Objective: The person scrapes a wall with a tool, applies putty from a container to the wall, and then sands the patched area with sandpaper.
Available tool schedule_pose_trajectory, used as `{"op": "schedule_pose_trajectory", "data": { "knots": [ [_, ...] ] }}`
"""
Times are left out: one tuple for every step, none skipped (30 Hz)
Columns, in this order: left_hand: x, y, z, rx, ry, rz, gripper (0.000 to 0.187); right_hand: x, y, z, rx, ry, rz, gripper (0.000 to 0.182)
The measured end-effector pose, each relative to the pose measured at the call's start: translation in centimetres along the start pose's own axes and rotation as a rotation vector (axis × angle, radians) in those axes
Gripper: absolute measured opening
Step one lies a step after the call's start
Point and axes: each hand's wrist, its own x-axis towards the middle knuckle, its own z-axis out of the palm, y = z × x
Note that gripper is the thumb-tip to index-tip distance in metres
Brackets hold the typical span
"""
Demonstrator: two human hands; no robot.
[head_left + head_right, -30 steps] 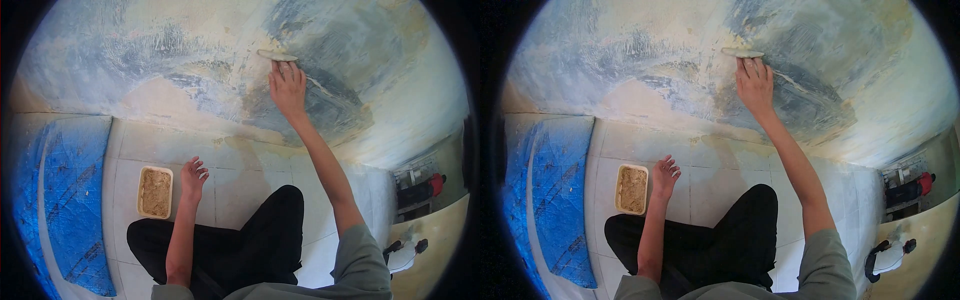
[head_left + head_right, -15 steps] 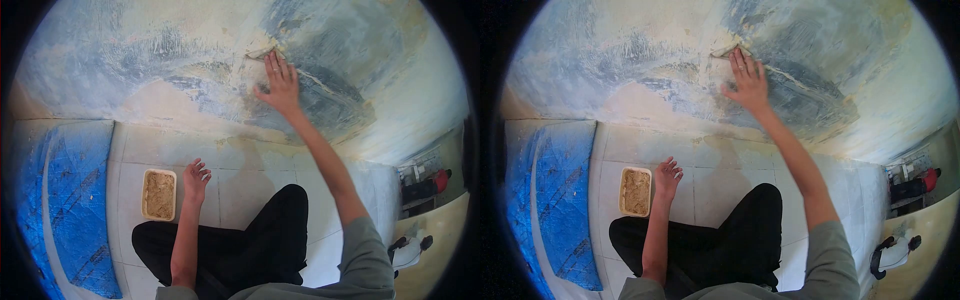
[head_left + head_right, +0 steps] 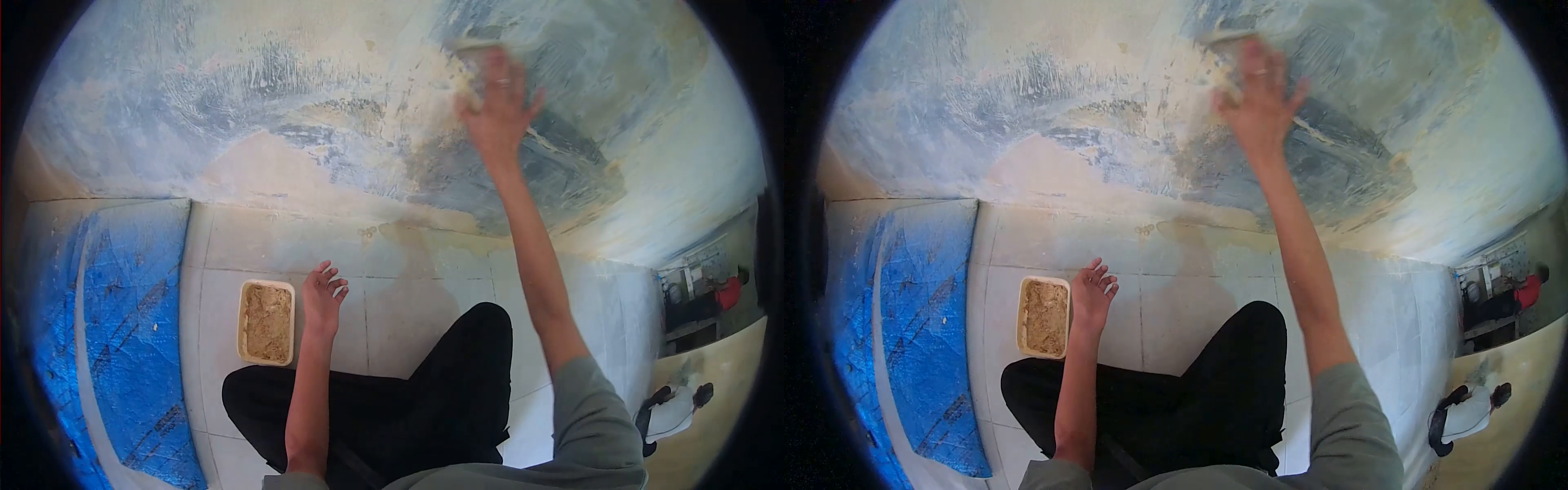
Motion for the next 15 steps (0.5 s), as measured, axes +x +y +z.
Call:
{"op": "schedule_pose_trajectory", "data": {
  "knots": [
    [-0.1,-0.1,-0.1,-0.003,0.009,0.003,0.041,0.1,-0.4,0.2,0.143,0.148,0.100,0.090],
    [-0.2,-0.1,-0.1,0.010,0.010,-0.005,0.041,0.0,-0.5,0.4,0.282,0.301,0.208,0.089],
    [-0.2,-0.2,0.1,0.013,-0.005,-0.019,0.040,-0.5,-0.1,0.8,0.278,0.302,0.215,0.089],
    [-0.4,-0.3,0.3,0.015,-0.020,-0.034,0.040,-1.5,0.7,1.5,0.236,0.086,-0.143,0.089],
    [-0.4,-0.3,0.3,0.018,-0.022,-0.032,0.040,-1.7,1.5,1.4,0.188,-0.131,-0.501,0.090],
    [-0.3,-0.3,0.2,0.024,-0.025,-0.033,0.040,-0.5,3.4,1.4,0.188,-0.128,-0.505,0.090],
    [-0.3,-0.5,0.3,0.026,-0.029,-0.033,0.039,2.1,5.7,0.3,0.003,0.050,-0.430,0.094],
    [-0.3,-0.5,0.2,0.018,-0.032,-0.031,0.039,3.8,6.7,-0.6,-0.182,0.227,-0.349,0.097],
    [-0.3,-0.5,0.1,0.014,-0.027,-0.021,0.039,3.7,5.6,-0.8,-0.185,0.232,-0.357,0.097],
    [-0.3,-0.7,0.2,0.014,-0.023,-0.013,0.039,3.3,3.0,-1.5,0.041,0.058,-0.256,0.096],
    [-0.3,-0.8,0.3,0.021,-0.031,-0.007,0.039,2.9,1.8,-1.9,0.265,-0.111,-0.140,0.094],
    [-0.2,-0.9,0.2,0.024,-0.027,-0.015,0.039,3.6,2.7,-1.2,0.264,-0.099,-0.127,0.094],
    [-0.2,-0.7,0.0,0.026,-0.020,-0.022,0.038,4.9,4.2,0.1,0.221,-0.163,-0.388,0.093],
    [-0.5,-0.3,-0.2,0.035,-0.020,-0.014,0.038,6.0,4.4,-0.4,0.175,-0.230,-0.651,0.092],
    [-0.7,-0.3,-0.2,0.036,-0.008,-0.011,0.038,7.3,5.5,-1.5,0.061,-0.010,-0.561,0.092]
  ]
}}
